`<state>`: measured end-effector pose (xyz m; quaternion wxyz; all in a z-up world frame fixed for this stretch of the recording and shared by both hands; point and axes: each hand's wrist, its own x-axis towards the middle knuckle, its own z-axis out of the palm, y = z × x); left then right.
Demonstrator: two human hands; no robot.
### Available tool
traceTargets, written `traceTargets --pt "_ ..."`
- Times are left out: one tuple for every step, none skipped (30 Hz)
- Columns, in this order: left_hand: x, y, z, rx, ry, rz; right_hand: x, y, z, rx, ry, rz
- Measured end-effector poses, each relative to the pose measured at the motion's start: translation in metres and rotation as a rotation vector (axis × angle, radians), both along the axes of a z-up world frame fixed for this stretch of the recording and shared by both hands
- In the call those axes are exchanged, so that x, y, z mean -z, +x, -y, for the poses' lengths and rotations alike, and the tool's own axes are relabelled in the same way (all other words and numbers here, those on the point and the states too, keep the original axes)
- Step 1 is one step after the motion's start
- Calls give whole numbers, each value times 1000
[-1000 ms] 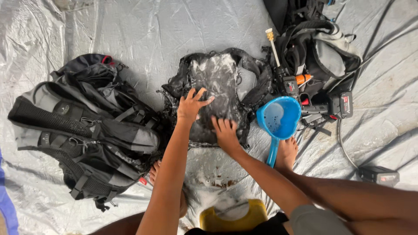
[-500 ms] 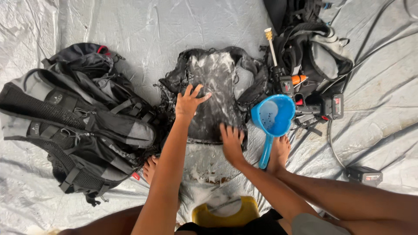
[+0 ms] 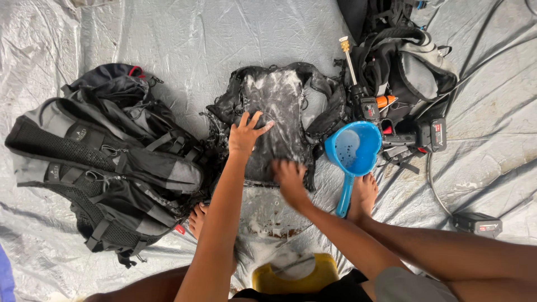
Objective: The person cleans backpacks by scrubbing them with a soapy solution from a blue bucket and wiping them down.
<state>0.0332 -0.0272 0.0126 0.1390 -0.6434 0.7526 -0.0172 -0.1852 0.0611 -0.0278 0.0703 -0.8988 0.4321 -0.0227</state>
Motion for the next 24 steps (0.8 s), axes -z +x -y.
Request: traceTargets --pt "0 1 -3 4 -4 0 0 -6 -23 4 -4 0" --pt "1 0 -2 -4 -41 -29 0 -13 -44 -69 109 99" --pt "1 -1 -2 -12 -78 -58 0 -20 -65 -143 222 197" --pt "0 -2 1 -4 -89 -56 1 -12 -49 -136 210 199" --pt "-1 -2 3 -8 -78 -32 2 -4 -32 -136 165 214" --pt "-1 -1 -1 -23 -54 -9 3 5 -21 -146 135 227" --pt "1 -3 0 -25 -51 -8 -3 13 8 -148 138 228" --pt "2 -3 -1 -21 -26 -1 -8 23 36 -55 -14 266" --pt "3 -4 -2 -16 -2 6 -14 33 64 40 -165 303" --pt "2 -3 -3 -15 -4 5 -15 33 72 40 -167 303" --pt "0 -3 -3 -1 -32 3 -18 34 81 50 -162 235" --pt "-4 1 -2 13 -62 4 -22 38 92 60 -158 172" --pt "-7 1 -3 13 -66 7 -15 34 72 60 -162 175" --pt "-8 0 -2 -1 -69 5 -7 29 54 -42 -154 65" --pt "-9 -1 -2 -15 -71 2 3 25 36 -143 -146 -46" --pt "-7 -1 -2 -25 -74 -3 -1 11 17 -153 -148 -51" --pt "-5 -2 -2 -32 -88 -8 -4 -3 0 -229 10 -15" --pt "-3 0 4 -20 -107 -6 -6 -12 -15 -285 162 28" --pt "-3 0 4 -10 -114 -4 -5 -5 4 -276 154 30" --pt "-1 -2 3 -20 -111 13 -3 -1 24 -236 91 58" --pt "2 -4 1 -30 -108 30 -1 3 43 -197 28 87" --pt "1 -2 -1 -31 -100 28 -8 11 67 -197 37 86" --pt "0 -1 -2 -37 -64 28 -15 20 91 -55 -33 137" --pt "-3 0 1 -46 -37 28 -23 29 120 86 -111 187"
